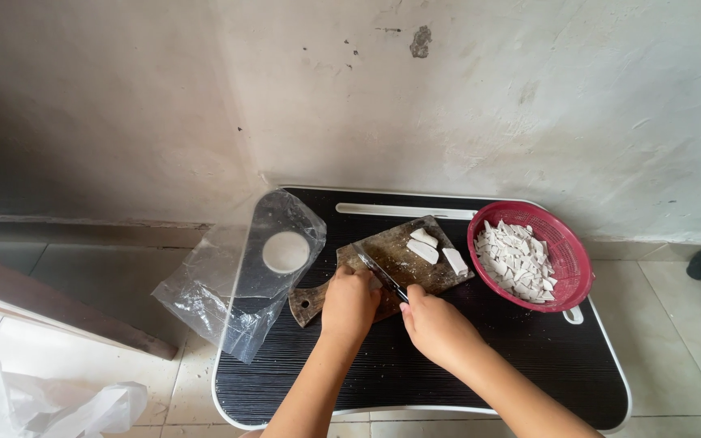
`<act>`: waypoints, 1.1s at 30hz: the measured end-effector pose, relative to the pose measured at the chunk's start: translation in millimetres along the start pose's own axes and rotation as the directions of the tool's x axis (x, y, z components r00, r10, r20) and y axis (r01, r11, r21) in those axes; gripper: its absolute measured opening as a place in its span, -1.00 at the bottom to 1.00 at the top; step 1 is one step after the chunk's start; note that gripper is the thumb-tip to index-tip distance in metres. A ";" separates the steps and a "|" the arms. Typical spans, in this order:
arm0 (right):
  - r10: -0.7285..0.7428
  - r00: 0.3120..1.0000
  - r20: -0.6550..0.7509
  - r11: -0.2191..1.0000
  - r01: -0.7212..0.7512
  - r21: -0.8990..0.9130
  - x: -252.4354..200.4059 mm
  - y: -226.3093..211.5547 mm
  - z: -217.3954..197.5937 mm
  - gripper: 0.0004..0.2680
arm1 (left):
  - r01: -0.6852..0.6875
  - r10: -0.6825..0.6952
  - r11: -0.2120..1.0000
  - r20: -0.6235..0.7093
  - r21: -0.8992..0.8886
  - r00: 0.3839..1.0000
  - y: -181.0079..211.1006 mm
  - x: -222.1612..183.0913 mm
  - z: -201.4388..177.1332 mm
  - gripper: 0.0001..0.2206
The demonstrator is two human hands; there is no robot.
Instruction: Cutting small white food blocks into thin slices and dicing them on a wooden board before moving them to a bowl.
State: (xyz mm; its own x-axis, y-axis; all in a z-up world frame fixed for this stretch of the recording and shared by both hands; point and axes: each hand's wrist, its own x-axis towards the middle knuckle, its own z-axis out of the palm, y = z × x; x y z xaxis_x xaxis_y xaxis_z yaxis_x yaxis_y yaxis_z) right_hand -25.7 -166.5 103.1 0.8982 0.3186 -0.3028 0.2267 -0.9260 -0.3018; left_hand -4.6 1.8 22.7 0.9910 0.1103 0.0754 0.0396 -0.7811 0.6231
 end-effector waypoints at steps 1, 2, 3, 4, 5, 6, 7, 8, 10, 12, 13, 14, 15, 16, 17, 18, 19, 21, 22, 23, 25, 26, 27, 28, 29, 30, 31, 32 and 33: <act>0.001 1.000 0.000 1.000 -0.001 0.000 1.8 0.1 0.3 -0.84 | -0.001 0.001 1.000 0.000 -0.001 1.000 1.1 0.3 0.0 -0.81; -0.002 1.000 -0.002 1.000 0.002 0.004 3.5 -0.6 1.1 -0.84 | 0.000 0.000 1.000 0.004 0.006 1.000 1.5 0.0 -0.7 -0.81; -0.004 1.000 -0.003 1.000 0.004 0.009 5.0 -1.3 2.0 -0.84 | 0.000 0.000 1.000 0.008 0.012 1.000 1.9 -0.5 -1.4 -0.81; -0.004 1.000 -0.003 1.000 0.004 0.008 8.9 -1.6 3.0 -0.84 | 0.000 0.000 1.000 0.007 0.012 1.000 1.0 -0.4 -0.1 -0.81; -0.039 0.999 0.003 0.999 0.039 -0.007 12.5 -1.7 3.8 -0.81 | 0.010 -0.010 0.997 0.007 0.072 1.000 0.3 -0.5 1.2 -0.76; -0.074 0.997 0.008 0.997 0.074 -0.021 16.4 -2.0 4.0 -0.75 | 0.018 -0.019 0.991 0.006 0.133 1.000 0.0 0.1 1.7 -0.70; -0.075 0.997 0.007 0.997 0.075 -0.020 18.9 -2.8 3.9 -0.75 | 0.017 -0.018 0.991 0.005 0.135 1.000 1.0 -1.0 2.0 -0.70; -0.091 0.996 -0.004 0.995 0.091 -0.028 21.8 -5.0 4.5 -0.76 | 0.013 -0.014 0.990 0.004 0.137 1.000 0.6 -1.8 0.8 -0.70; -0.107 0.994 -0.017 0.994 0.107 -0.035 22.2 -8.1 1.9 -0.76 | 0.008 -0.008 0.990 0.004 0.142 1.000 1.0 -2.2 -2.6 -0.69; -0.097 0.995 -0.010 0.995 0.097 0.019 17.1 -9.0 -4.2 -0.76 | 0.012 -0.011 0.994 -0.008 0.112 1.000 2.8 -1.5 -5.7 -0.67; -0.097 0.995 -0.012 0.995 0.097 0.018 13.3 -8.4 -5.4 -0.76 | 0.011 -0.010 0.994 -0.009 0.112 1.000 3.5 -2.8 -6.4 -0.67; -0.081 0.997 0.004 0.997 0.081 0.016 10.0 -8.3 -7.3 -0.75 | 0.023 -0.024 0.994 0.011 0.104 1.000 4.2 -3.4 -7.9 -0.67; -0.065 0.998 0.020 0.998 0.065 0.013 6.9 -8.2 -9.1 -0.75 | 0.036 -0.039 0.995 0.031 0.096 0.999 4.8 -3.9 -9.4 -0.67; -0.063 0.998 0.018 0.998 0.063 0.013 2.3 -8.9 -11.2 -0.75 | 0.033 -0.036 0.995 0.032 0.095 0.999 3.3 -2.8 -8.6 -0.67; -0.047 0.999 0.027 0.999 0.047 0.009 -2.2 -9.6 -13.2 -0.74 | 0.039 -0.042 0.995 0.033 0.092 0.999 1.5 -1.6 -7.7 -0.67; -0.031 0.999 0.036 1.000 0.031 0.003 -6.4 -9.9 -16.2 -0.74 | 0.045 -0.048 0.995 0.034 0.087 0.998 0.7 0.1 -6.4 -0.67; -0.029 0.999 0.033 1.000 0.029 0.000 -7.0 -7.0 -11.5 -0.74 | 0.042 -0.045 0.996 0.033 0.083 0.998 5.1 -3.0 -10.8 -0.67; 0.023 1.000 0.002 1.000 -0.023 0.021 -6.0 -1.8 -2.5 -0.83 | 0.069 -0.069 0.997 0.034 0.020 0.997 13.1 -7.4 -20.6 -0.70; 0.025 1.000 0.003 1.000 -0.025 0.019 -8.4 -1.5 -3.7 -0.83 | 0.069 -0.069 0.997 0.035 0.017 0.997 12.4 -7.2 -19.7 -0.70; 0.046 0.999 0.016 0.998 -0.047 0.033 -10.7 -1.2 -4.7 -0.83 | 0.057 -0.057 0.998 0.032 0.014 0.998 11.6 -7.0 -18.7 -0.73; 0.066 0.997 0.030 0.997 -0.067 0.047 -14.9 -0.9 -6.1 -0.82 | 0.047 -0.047 0.999 0.029 0.010 0.998 9.3 -6.6 -16.0 -0.76; 0.069 0.997 0.027 0.996 -0.070 0.049 -16.6 -0.9 -7.1 -0.82 | 0.049 -0.050 0.999 0.037 0.023 0.998 8.4 -5.5 -14.5 -0.72; 0.072 0.997 0.024 0.996 -0.073 0.051 -18.2 -0.9 -8.3 -0.81 | 0.051 -0.053 0.998 0.044 0.035 0.998 7.5 -4.6 -13.0 -0.68; 0.071 0.997 0.024 0.996 -0.072 0.051 -19.1 -0.6 -7.6 -0.81 | 0.052 -0.053 0.998 0.043 0.035 0.998 8.8 -5.1 -14.7 -0.68; 0.065 0.998 0.011 0.996 -0.065 0.055 -20.0 -0.3 -7.1 -0.81 | 0.079 -0.080 0.997 0.053 0.008 0.995 10.3 -5.5 -16.4 -0.66; 0.058 0.998 -0.003 0.997 -0.057 0.059 -20.2 -0.1 -7.2 -0.81 | 0.106 -0.105 0.994 0.061 -0.019 0.993 12.0 -4.9 -18.5 -0.64; 0.056 0.998 -0.005 0.997 -0.056 0.058 -19.1 1.0 -6.4 -0.81 | 0.106 -0.104 0.994 0.059 -0.019 0.993 10.4 -4.0 -15.9 -0.64; 0.052 0.998 -0.023 0.996 -0.050 0.076 -18.2 1.9 -5.2 -0.81 | 0.113 -0.112 0.993 0.054 -0.029 0.992 8.7 -3.5 -13.3 -0.65; 0.049 0.998 -0.041 0.995 -0.044 0.094 -17.2 3.1 -3.9 -0.80 | 0.121 -0.119 0.992 0.050 -0.039 0.992 7.0 -2.7 -10.5 -0.65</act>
State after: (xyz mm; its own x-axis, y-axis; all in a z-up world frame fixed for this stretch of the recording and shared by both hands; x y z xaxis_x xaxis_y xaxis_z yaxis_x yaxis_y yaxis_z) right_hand -39.0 -175.5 110.9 0.9230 0.2646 -0.2794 0.1501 -0.9161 -0.3719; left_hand -8.4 2.5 35.0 0.9845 0.1714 -0.0385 0.1541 -0.7373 0.6578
